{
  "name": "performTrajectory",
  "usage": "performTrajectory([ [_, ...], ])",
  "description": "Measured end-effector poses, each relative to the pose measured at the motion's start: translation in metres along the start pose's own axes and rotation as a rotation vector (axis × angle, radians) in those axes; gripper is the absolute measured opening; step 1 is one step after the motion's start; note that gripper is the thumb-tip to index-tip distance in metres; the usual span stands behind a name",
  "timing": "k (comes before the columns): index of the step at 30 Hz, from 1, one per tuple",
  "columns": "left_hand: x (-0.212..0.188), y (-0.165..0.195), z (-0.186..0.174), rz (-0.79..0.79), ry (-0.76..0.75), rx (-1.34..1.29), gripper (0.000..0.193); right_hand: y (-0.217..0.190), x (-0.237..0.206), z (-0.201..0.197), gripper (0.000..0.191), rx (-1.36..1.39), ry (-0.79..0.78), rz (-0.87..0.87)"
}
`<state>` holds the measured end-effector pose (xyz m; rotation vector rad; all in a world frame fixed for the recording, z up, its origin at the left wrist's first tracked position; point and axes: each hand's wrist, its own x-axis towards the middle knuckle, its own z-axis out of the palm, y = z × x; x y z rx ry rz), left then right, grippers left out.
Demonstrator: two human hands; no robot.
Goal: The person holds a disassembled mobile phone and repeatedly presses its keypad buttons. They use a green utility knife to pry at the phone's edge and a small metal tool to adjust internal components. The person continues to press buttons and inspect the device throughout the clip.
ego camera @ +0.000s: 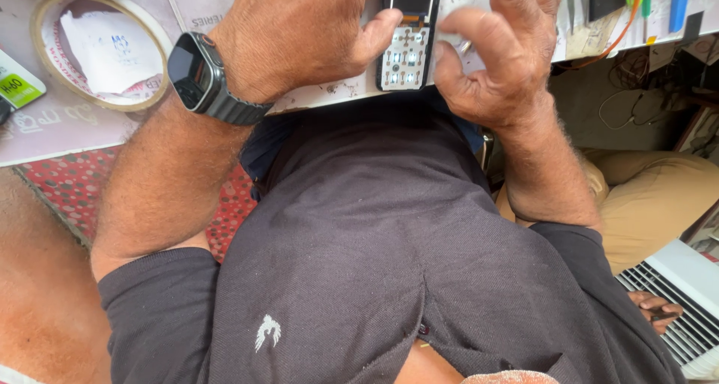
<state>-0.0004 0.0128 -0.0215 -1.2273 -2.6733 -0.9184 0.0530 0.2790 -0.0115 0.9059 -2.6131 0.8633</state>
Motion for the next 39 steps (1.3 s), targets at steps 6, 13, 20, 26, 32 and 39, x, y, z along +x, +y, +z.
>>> performTrajectory([
  [6,0.007,0.003,-0.008,0.034,0.047,-0.028,0.045,-0.009,0.011,-0.003,0.046,-0.043,-0.046,0.097],
  [13,0.007,0.0,-0.006,0.03,0.052,-0.041,0.057,-0.014,0.019,-0.006,0.055,-0.035,-0.059,0.158],
  [20,0.006,-0.005,0.001,0.045,0.054,-0.015,0.063,-0.012,0.018,-0.006,0.063,-0.021,-0.089,0.169],
  [26,0.006,-0.005,0.0,0.036,0.035,-0.027,0.062,-0.011,0.018,-0.007,0.062,0.014,-0.084,0.165],
  [32,0.004,-0.005,0.001,0.048,0.053,-0.017,0.06,-0.009,0.016,-0.004,0.06,0.009,-0.082,0.158],
  [39,0.005,-0.005,0.003,0.023,0.032,-0.026,0.059,-0.011,0.016,-0.004,0.057,0.009,-0.086,0.187],
])
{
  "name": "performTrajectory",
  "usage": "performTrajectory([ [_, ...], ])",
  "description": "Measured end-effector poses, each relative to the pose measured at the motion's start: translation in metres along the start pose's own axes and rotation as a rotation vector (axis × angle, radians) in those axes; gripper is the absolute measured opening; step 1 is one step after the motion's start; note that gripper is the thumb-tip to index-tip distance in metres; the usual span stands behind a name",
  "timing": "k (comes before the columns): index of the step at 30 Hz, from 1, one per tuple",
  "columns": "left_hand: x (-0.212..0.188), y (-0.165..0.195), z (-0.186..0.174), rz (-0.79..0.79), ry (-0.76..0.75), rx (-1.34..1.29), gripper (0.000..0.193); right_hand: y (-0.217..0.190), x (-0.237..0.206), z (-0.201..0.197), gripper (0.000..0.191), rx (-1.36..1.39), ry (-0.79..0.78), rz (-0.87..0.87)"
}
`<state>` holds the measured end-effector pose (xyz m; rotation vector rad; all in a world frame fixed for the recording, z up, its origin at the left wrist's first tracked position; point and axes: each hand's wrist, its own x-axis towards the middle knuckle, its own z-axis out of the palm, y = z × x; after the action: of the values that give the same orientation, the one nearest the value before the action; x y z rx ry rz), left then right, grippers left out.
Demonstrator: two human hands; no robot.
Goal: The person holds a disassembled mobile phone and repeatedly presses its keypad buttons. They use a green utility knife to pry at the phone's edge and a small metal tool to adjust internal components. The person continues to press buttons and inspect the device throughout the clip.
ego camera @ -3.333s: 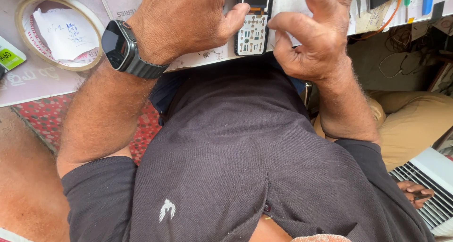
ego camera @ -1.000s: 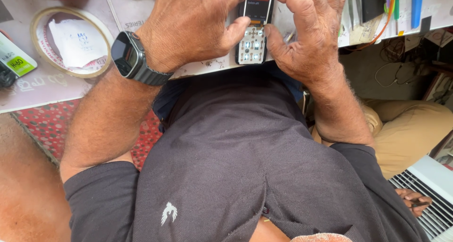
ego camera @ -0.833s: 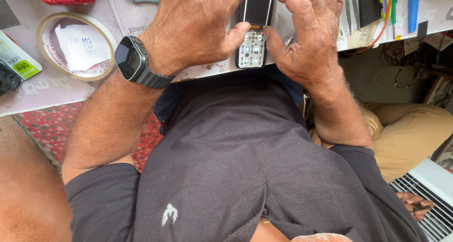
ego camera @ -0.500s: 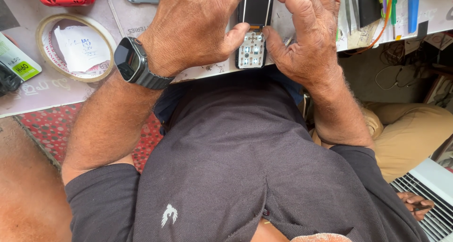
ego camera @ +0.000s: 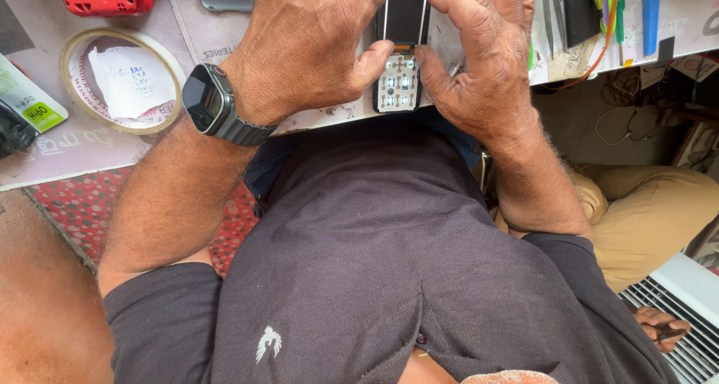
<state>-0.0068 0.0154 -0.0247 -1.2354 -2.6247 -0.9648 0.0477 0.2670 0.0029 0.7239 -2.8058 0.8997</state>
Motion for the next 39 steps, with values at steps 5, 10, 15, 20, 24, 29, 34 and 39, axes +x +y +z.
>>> performTrajectory([
  [5,0.002,0.004,-0.004,0.032,0.076,-0.027,0.058,-0.002,0.001,0.0,0.053,-0.014,0.002,-0.005],
  [10,0.004,0.006,-0.008,0.003,0.006,-0.015,0.042,-0.003,0.002,-0.001,0.051,-0.027,-0.004,-0.009],
  [15,0.004,0.006,-0.009,-0.01,-0.016,-0.008,0.032,-0.006,0.004,-0.001,0.047,0.007,-0.012,0.021],
  [20,0.002,0.005,-0.009,0.008,0.011,-0.007,0.03,-0.006,0.004,-0.002,0.04,-0.03,-0.038,0.019],
  [24,0.004,0.004,-0.008,0.011,0.015,-0.004,0.031,-0.003,0.004,-0.002,0.037,-0.059,-0.044,0.004],
  [29,0.006,0.003,-0.009,0.015,0.015,-0.012,0.03,-0.001,0.004,-0.001,0.036,-0.026,-0.036,0.021],
  [34,0.007,0.004,-0.01,0.017,0.02,-0.015,0.029,-0.003,0.005,-0.001,0.034,-0.054,-0.043,0.029],
  [39,0.007,0.004,-0.012,0.007,0.0,-0.026,0.028,-0.001,0.004,-0.001,0.036,-0.043,-0.041,0.02],
])
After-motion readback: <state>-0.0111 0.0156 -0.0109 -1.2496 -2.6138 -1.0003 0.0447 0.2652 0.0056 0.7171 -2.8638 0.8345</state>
